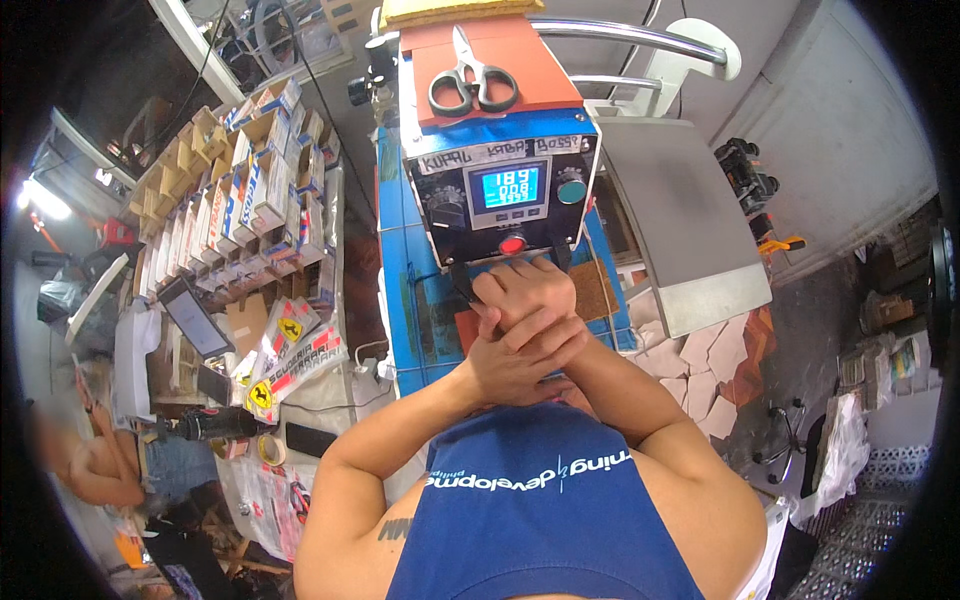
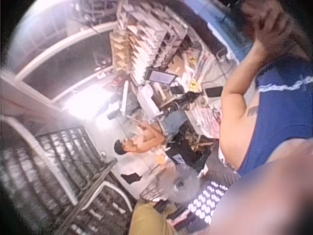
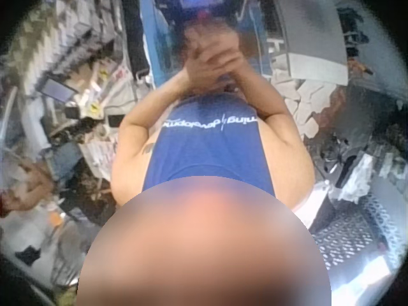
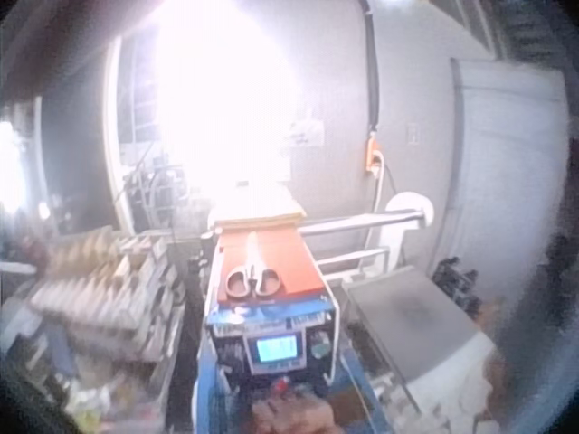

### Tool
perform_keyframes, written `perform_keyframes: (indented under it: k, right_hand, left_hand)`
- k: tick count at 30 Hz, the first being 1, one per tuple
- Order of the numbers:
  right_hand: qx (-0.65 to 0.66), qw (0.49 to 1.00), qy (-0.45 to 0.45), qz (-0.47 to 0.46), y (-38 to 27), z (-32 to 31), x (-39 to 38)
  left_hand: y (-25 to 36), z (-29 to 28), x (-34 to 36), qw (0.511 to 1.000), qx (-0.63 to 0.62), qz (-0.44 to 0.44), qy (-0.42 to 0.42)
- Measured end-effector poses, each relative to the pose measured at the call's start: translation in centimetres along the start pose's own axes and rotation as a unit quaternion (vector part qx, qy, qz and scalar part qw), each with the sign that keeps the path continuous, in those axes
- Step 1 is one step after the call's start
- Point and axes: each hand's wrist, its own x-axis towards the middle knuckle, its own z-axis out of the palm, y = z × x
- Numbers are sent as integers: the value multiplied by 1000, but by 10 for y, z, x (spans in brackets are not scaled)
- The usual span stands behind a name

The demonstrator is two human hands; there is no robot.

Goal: The person places white t-shirts onto a heat press, aligns them, and operates the machine to apply a Ferrari-themed graphic. They then remove the printed shirts and place them on a nearby table, repeating the process with additional shirts.

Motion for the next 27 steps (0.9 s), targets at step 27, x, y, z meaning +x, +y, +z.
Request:
perform_keyframes:
  k: [27]
  right_hand:
    - [-199, 950, -2, 239, 202, -142, -123]
  left_hand:
    - [-199, 105, -69, 824, -127, -533, -145]
